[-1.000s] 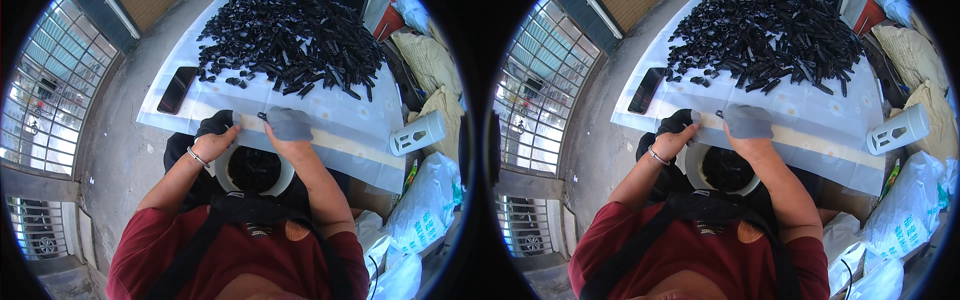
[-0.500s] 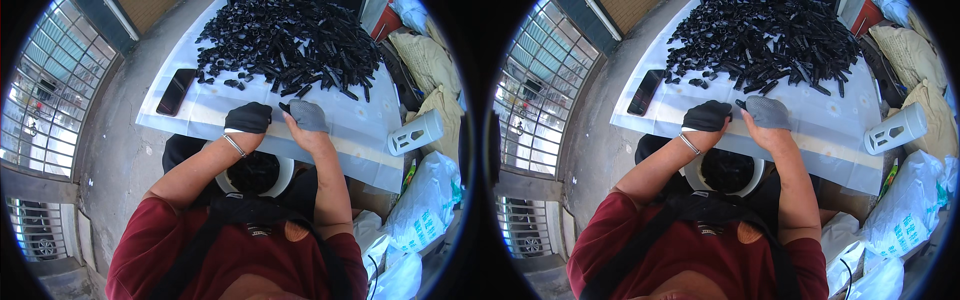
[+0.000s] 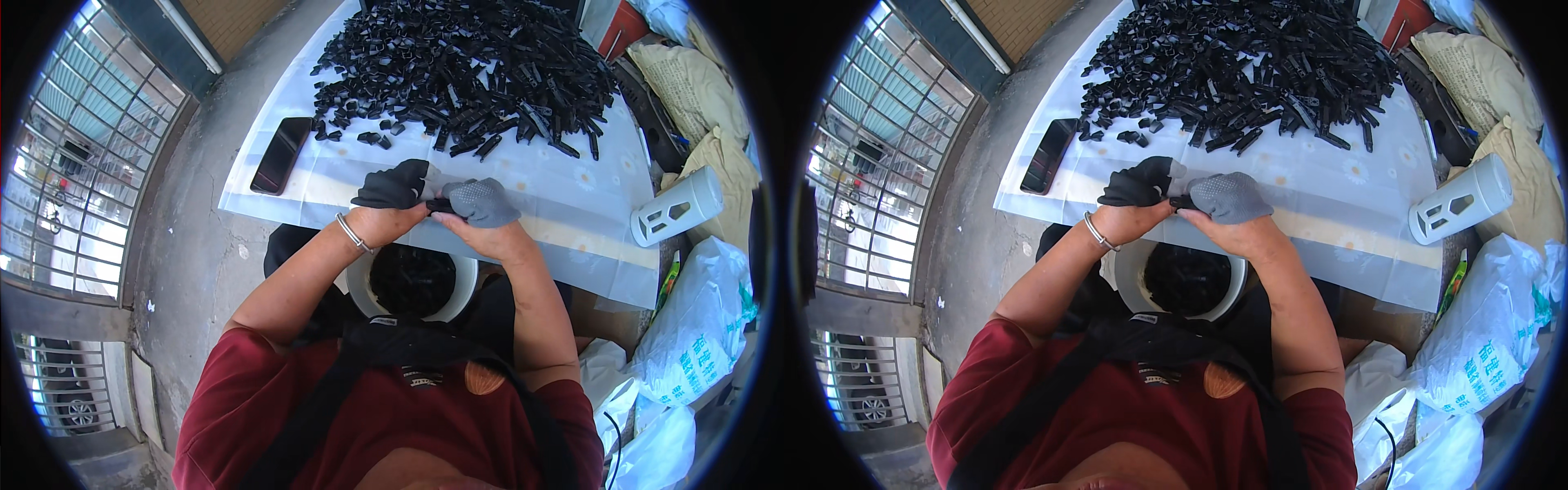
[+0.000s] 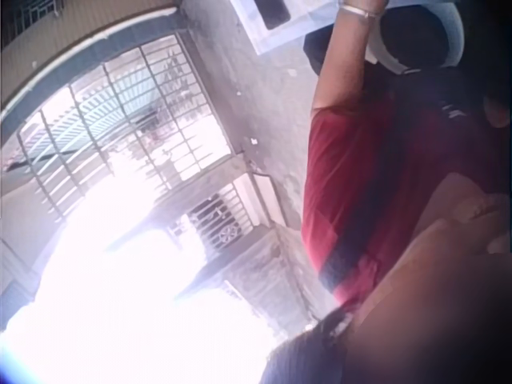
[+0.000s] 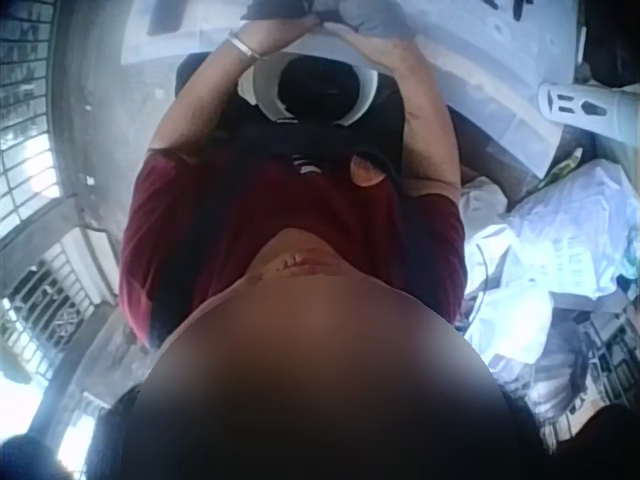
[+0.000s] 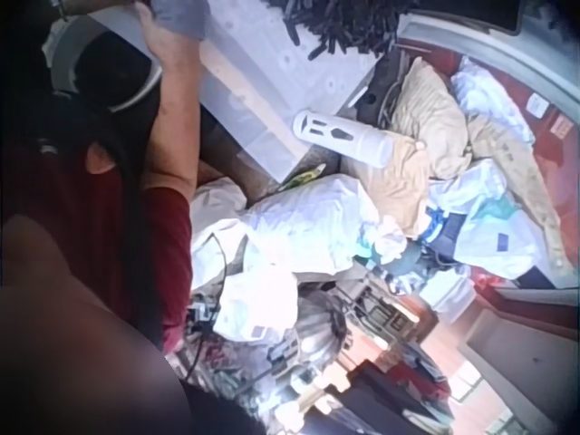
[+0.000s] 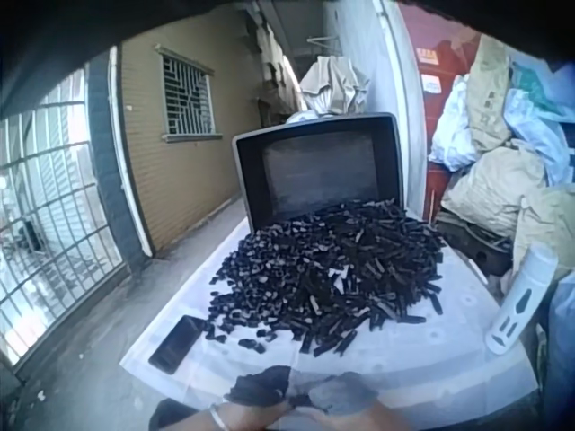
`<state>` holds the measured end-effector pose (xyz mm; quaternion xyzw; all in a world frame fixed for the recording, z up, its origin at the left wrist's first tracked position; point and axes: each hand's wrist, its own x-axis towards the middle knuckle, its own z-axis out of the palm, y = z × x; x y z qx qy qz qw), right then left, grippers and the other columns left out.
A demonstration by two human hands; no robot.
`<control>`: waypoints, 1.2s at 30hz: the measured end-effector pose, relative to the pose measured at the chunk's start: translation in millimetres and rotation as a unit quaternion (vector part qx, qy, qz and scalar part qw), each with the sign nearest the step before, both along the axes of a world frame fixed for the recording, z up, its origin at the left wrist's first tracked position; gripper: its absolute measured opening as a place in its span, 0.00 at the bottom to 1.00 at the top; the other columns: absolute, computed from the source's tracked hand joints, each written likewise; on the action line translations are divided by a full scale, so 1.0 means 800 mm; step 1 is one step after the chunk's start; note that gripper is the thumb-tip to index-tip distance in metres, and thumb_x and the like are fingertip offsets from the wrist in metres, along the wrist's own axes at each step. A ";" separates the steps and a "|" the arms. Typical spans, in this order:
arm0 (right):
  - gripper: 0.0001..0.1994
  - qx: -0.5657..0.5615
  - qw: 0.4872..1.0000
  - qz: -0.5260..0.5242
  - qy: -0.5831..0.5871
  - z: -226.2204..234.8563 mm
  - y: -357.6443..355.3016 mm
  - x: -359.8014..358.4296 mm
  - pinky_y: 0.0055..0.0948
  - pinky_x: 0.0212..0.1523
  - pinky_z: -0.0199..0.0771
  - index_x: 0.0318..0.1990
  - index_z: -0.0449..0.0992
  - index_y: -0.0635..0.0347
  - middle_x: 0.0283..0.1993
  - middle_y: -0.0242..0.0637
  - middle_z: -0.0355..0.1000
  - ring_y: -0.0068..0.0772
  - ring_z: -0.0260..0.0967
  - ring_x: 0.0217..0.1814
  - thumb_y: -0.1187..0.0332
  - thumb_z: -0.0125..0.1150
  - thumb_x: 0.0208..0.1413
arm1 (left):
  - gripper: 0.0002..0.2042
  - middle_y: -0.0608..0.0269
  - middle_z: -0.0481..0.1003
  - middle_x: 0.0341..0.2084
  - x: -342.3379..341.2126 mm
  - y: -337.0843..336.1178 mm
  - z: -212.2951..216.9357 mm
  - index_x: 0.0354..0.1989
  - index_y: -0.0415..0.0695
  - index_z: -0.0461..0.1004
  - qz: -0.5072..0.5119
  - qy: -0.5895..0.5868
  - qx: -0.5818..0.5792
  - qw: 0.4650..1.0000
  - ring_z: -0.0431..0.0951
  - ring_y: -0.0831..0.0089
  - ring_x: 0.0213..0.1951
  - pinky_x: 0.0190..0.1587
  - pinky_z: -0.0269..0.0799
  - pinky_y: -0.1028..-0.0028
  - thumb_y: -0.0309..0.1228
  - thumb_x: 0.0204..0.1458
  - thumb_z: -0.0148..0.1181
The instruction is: Sorting small black plastic components from a table into a bin.
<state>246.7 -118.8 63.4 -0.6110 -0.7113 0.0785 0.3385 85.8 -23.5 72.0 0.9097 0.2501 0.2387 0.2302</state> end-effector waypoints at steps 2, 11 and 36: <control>0.13 -0.007 1.000 0.000 0.017 0.011 -0.001 -0.007 0.35 0.36 0.66 0.36 0.73 0.59 0.32 0.41 0.71 0.41 0.67 0.34 0.63 0.61 0.45 | 0.16 0.60 0.74 0.28 -0.010 0.003 -0.011 0.42 0.37 0.68 0.001 -0.043 -0.093 0.995 0.73 0.77 0.27 0.30 0.69 0.76 0.31 0.45 0.59; 0.12 0.151 0.986 0.006 0.071 0.011 -0.004 -0.036 0.33 0.34 0.65 0.37 0.72 0.61 0.30 0.39 0.71 0.40 0.67 0.32 0.64 0.60 0.47 | 0.19 0.68 0.71 0.23 -0.024 -0.027 -0.010 0.33 0.39 0.73 0.053 -0.190 -0.414 0.888 0.67 0.80 0.26 0.29 0.65 0.77 0.44 0.57 0.42; 0.08 0.037 0.996 0.060 -0.052 0.020 -0.009 -0.053 0.39 0.34 0.67 0.31 0.73 0.57 0.29 0.39 0.71 0.43 0.68 0.33 0.64 0.55 0.46 | 0.27 0.46 0.73 0.26 -0.042 0.038 0.039 0.32 0.40 0.72 0.047 0.113 0.006 0.993 0.73 0.51 0.33 0.37 0.68 0.63 0.53 0.54 0.35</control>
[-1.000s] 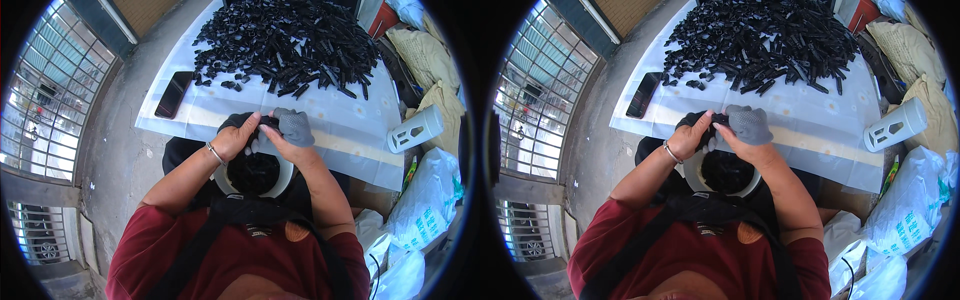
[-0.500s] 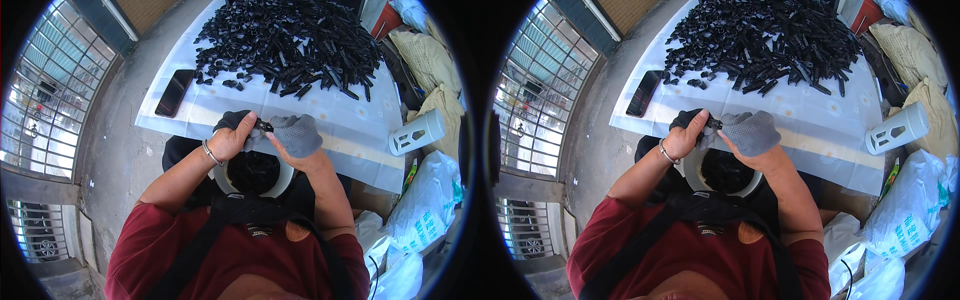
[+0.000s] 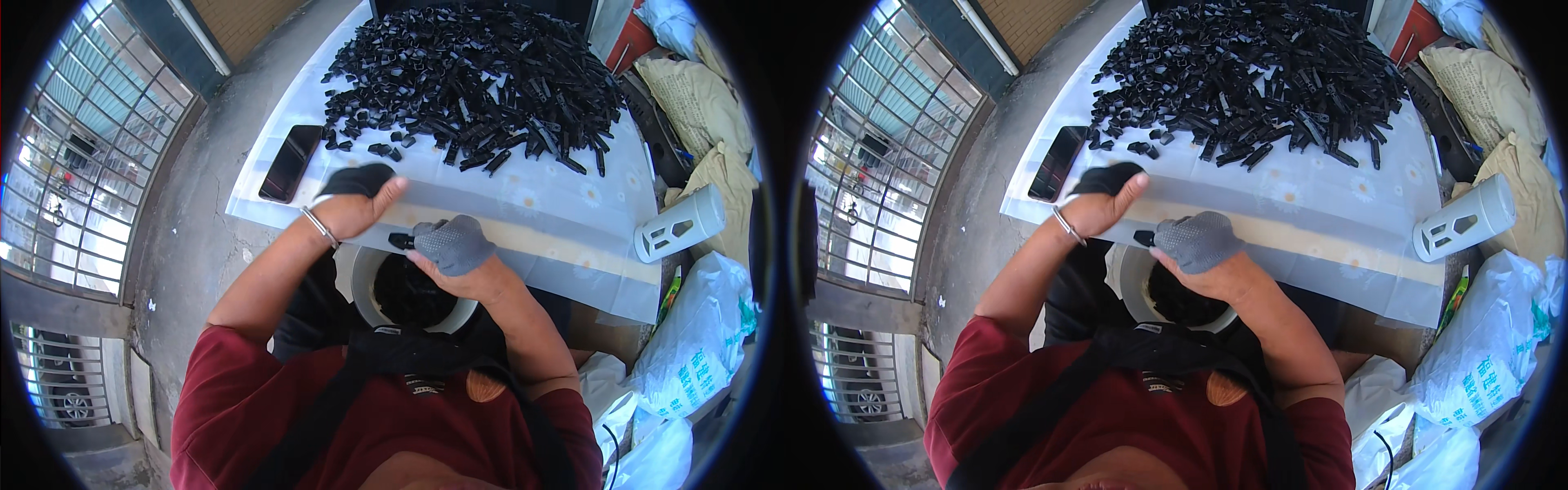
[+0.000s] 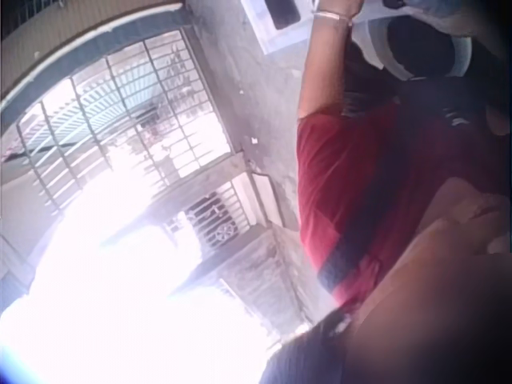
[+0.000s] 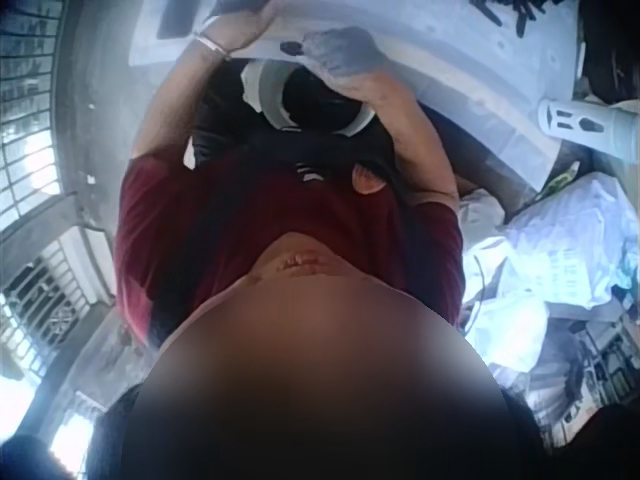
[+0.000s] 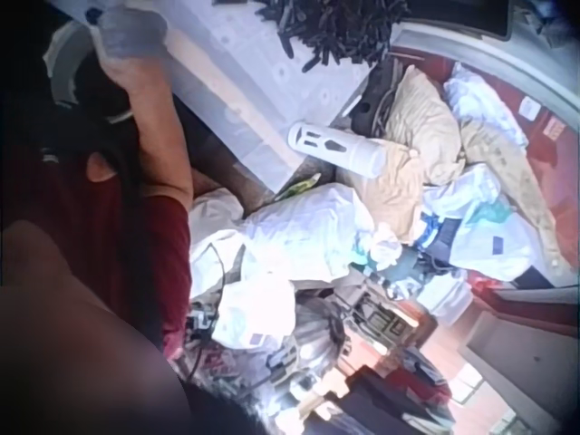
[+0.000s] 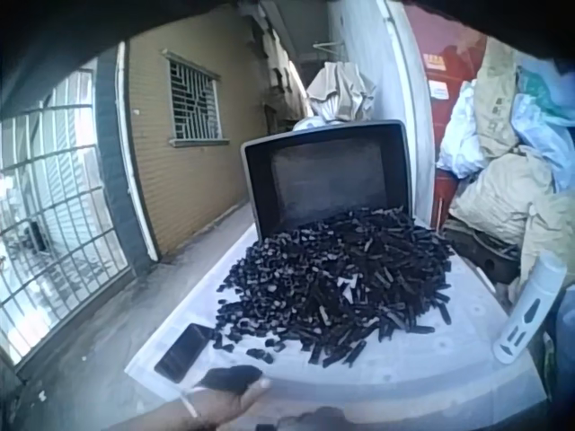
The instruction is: Sorting small black plastic components from a table into a bin.
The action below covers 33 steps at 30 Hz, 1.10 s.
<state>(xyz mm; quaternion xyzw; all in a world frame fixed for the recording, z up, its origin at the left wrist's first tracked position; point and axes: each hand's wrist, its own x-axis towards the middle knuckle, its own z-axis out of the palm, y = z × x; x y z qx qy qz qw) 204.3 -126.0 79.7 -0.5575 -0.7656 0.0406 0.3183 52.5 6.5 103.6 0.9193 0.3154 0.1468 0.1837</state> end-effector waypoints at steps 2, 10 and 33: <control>0.11 -0.034 0.999 0.004 0.008 -0.002 0.004 0.013 0.39 0.38 0.65 0.34 0.73 0.58 0.33 0.41 0.71 0.45 0.67 0.37 0.62 0.54 0.48 | 0.23 0.47 0.73 0.34 -0.003 0.063 -0.009 0.42 0.40 0.70 0.135 0.049 0.106 0.984 0.73 0.51 0.36 0.41 0.68 0.65 0.49 0.51 0.47; 0.11 0.003 0.940 -0.323 -0.110 -0.023 0.059 0.106 0.41 0.42 0.66 0.37 0.72 0.56 0.41 0.44 0.68 0.47 0.66 0.42 0.63 0.52 0.49 | 0.11 0.50 0.73 0.32 0.050 0.175 -0.031 0.35 0.44 0.72 0.158 0.144 0.129 0.968 0.73 0.54 0.36 0.40 0.68 0.62 0.36 0.48 0.49; 0.11 0.000 0.941 -0.317 -0.118 -0.027 0.014 0.092 0.41 0.40 0.66 0.35 0.73 0.61 0.33 0.46 0.70 0.48 0.66 0.39 0.63 0.50 0.51 | 0.08 0.52 0.74 0.21 0.018 0.068 -0.034 0.33 0.41 0.74 0.092 -0.142 -0.027 0.985 0.75 0.62 0.24 0.32 0.70 0.69 0.29 0.45 0.53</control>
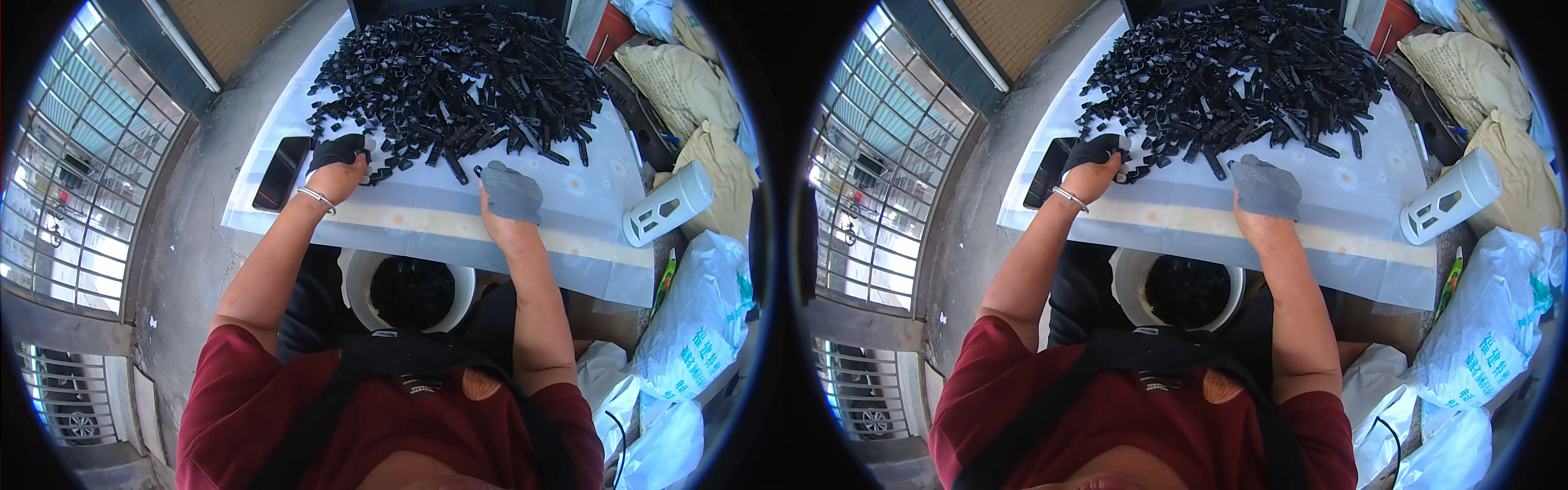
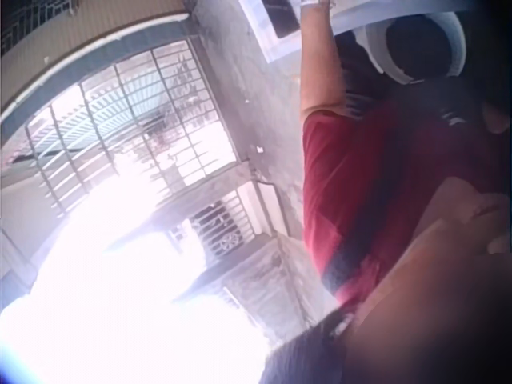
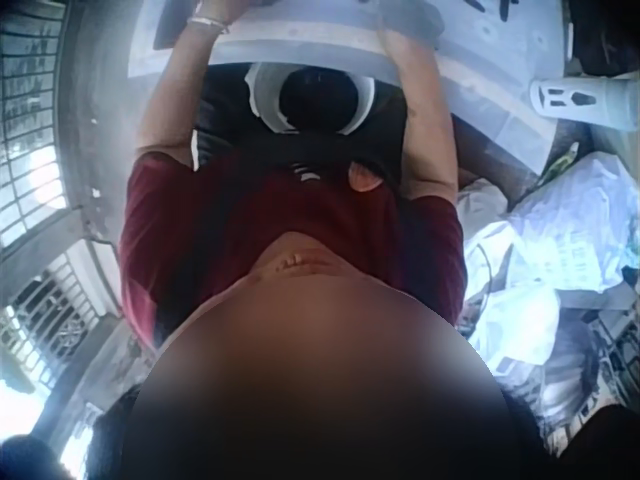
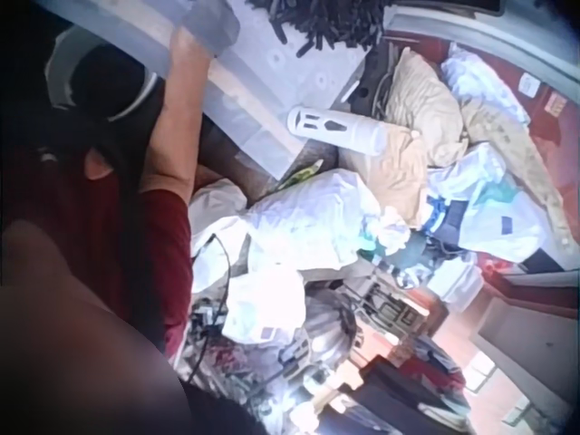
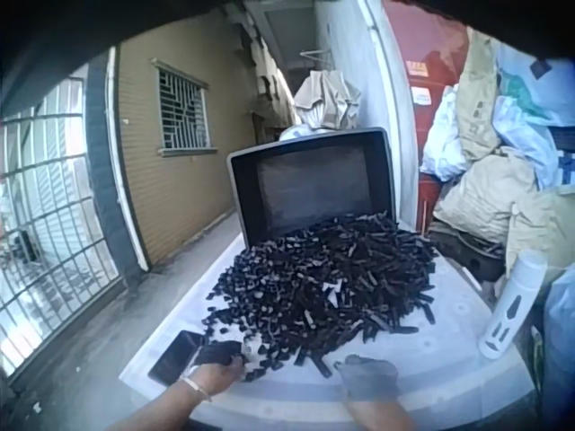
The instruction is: Sorting small black plastic components from a table into a bin.
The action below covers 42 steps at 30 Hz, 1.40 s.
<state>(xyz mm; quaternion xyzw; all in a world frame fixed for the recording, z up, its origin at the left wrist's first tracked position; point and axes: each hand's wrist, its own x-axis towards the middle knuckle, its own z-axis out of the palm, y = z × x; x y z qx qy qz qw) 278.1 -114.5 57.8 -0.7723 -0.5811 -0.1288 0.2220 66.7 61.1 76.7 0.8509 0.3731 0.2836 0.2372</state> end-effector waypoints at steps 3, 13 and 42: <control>0.11 0.064 0.994 0.029 0.086 0.010 -0.006 -0.022 0.40 0.40 0.65 0.37 0.72 0.61 0.33 0.46 0.70 0.48 0.66 0.38 0.65 0.51 0.51 | 0.09 0.55 0.74 0.19 -0.001 -0.021 -0.009 0.32 0.40 0.73 -0.021 -0.136 -0.131 0.982 0.74 0.69 0.21 0.29 0.69 0.73 0.31 0.45 0.56; 0.12 0.115 0.944 0.228 0.211 0.014 -0.014 -0.045 0.35 0.35 0.65 0.39 0.68 0.63 0.35 0.44 0.68 0.45 0.64 0.33 0.70 0.57 0.47 | 0.09 0.68 0.71 0.20 0.018 -0.113 -0.001 0.32 0.40 0.73 -0.039 -0.130 -0.343 0.929 0.67 0.82 0.20 0.21 0.64 0.80 0.33 0.49 0.54; 0.10 -0.006 0.978 0.196 0.077 0.026 -0.028 -0.073 0.38 0.37 0.65 0.33 0.75 0.56 0.31 0.39 0.72 0.43 0.68 0.34 0.61 0.52 0.51 | 0.20 0.63 0.66 0.13 0.019 -0.135 0.002 0.23 0.38 0.69 -0.031 -0.168 -0.264 0.949 0.65 0.72 0.16 0.21 0.62 0.71 0.42 0.57 0.41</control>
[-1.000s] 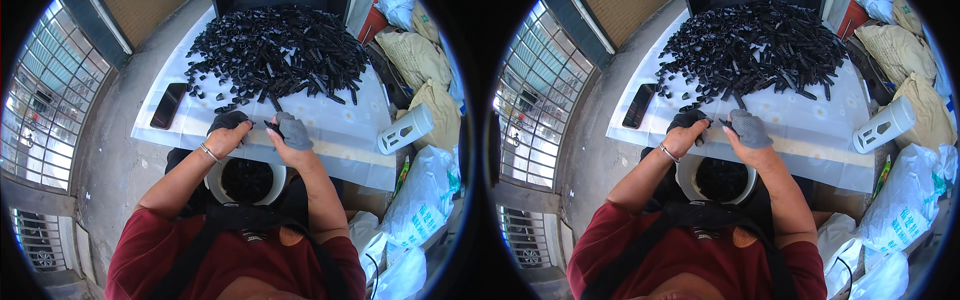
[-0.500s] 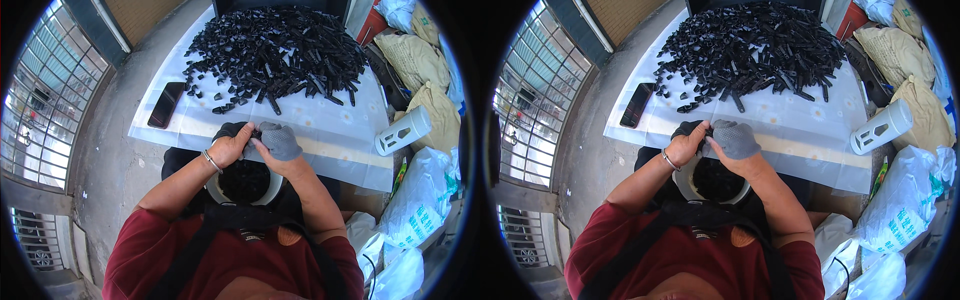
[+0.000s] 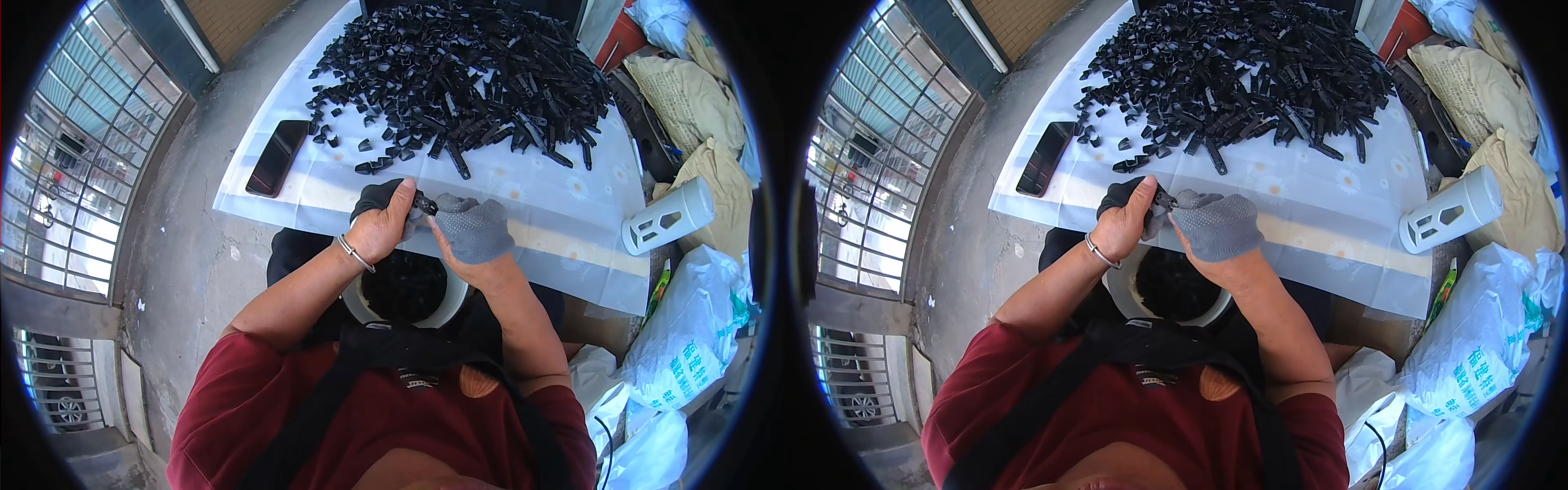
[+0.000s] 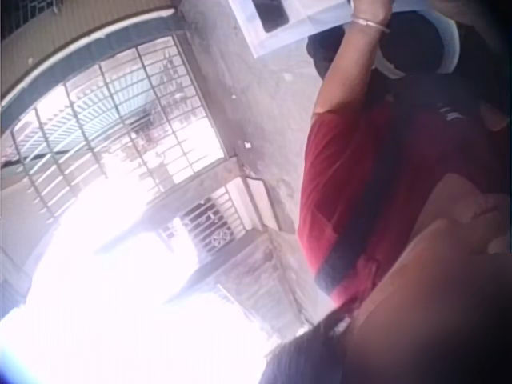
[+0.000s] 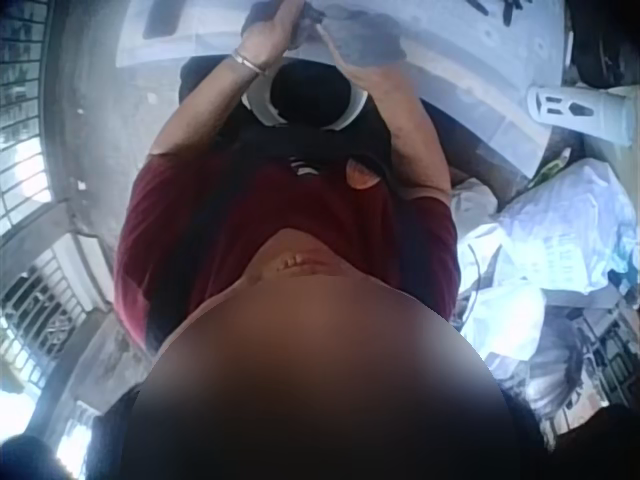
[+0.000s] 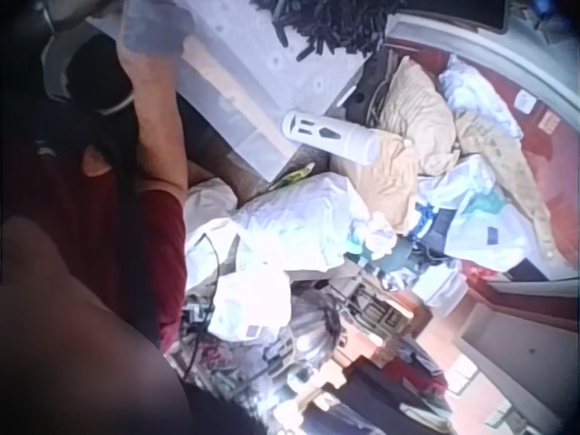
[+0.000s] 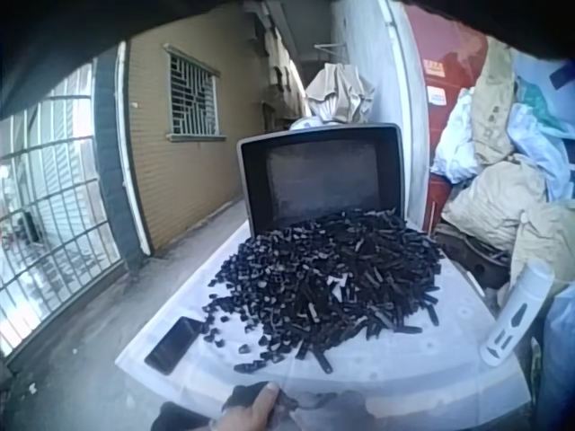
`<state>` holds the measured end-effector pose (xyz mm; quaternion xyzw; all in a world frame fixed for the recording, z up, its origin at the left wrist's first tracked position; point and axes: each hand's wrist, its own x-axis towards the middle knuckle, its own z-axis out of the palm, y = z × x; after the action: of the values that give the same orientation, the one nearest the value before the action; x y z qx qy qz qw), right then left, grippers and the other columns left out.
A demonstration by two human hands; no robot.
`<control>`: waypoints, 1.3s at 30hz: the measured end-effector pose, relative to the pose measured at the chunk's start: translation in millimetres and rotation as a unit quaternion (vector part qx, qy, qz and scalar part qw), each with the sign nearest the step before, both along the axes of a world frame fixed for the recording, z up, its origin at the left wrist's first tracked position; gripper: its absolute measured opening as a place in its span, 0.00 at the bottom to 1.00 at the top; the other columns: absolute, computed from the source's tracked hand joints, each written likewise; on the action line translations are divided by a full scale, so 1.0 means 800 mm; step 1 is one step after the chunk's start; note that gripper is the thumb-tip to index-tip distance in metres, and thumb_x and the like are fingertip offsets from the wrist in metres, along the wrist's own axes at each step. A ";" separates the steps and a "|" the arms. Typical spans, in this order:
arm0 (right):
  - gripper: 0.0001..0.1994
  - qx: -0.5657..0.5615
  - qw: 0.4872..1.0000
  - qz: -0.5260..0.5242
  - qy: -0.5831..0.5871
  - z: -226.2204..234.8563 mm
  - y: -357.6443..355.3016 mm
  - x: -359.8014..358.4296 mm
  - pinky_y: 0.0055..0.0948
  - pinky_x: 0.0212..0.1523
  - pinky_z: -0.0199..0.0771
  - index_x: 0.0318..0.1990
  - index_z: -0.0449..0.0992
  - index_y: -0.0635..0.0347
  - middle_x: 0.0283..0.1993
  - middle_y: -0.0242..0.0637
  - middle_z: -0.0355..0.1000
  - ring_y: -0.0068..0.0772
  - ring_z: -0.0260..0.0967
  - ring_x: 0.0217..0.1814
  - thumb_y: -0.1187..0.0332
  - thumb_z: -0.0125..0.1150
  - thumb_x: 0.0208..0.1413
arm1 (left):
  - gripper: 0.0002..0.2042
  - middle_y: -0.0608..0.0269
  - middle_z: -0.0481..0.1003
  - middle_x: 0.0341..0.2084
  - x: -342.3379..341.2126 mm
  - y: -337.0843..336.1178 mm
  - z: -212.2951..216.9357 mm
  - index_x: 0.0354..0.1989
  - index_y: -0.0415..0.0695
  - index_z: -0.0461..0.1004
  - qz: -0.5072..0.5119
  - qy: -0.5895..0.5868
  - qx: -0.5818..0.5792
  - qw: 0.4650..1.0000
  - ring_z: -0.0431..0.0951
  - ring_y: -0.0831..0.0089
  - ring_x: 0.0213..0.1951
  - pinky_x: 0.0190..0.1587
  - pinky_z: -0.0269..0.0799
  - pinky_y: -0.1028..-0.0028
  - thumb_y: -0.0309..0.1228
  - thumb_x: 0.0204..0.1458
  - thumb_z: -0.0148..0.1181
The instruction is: Sorting small black plastic components from a table into a bin.
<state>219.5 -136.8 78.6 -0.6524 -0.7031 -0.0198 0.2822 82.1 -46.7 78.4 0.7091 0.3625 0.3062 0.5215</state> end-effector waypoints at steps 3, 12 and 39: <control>0.09 -0.006 0.999 0.004 -0.037 0.005 -0.002 -0.004 0.38 0.36 0.65 0.33 0.75 0.56 0.32 0.38 0.72 0.42 0.68 0.34 0.63 0.53 0.50 | 0.17 0.57 0.68 0.13 -0.001 0.000 -0.005 0.22 0.38 0.68 -0.017 0.024 0.101 0.994 0.68 0.61 0.18 0.24 0.63 0.67 0.37 0.57 0.41; 0.10 0.033 0.989 0.111 0.092 -0.013 0.006 -0.014 0.39 0.36 0.66 0.32 0.73 0.59 0.33 0.40 0.71 0.45 0.68 0.34 0.63 0.56 0.46 | 0.14 0.48 0.71 0.21 -0.029 -0.001 0.004 0.27 0.40 0.71 -0.098 0.109 0.217 0.965 0.72 0.51 0.26 0.28 0.66 0.62 0.36 0.55 0.44; 0.12 -0.003 0.998 -0.061 0.029 -0.010 0.036 0.041 0.37 0.42 0.66 0.38 0.72 0.61 0.39 0.46 0.70 0.46 0.66 0.39 0.65 0.57 0.48 | 0.07 0.54 0.74 0.25 -0.045 0.079 -0.017 0.31 0.43 0.74 0.049 0.201 0.399 0.893 0.75 0.59 0.26 0.30 0.70 0.67 0.32 0.46 0.57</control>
<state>252.3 -108.1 70.4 -0.6948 -0.6539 -0.0161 0.2990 45.9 16.4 64.9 0.8856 0.3409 0.3009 0.0945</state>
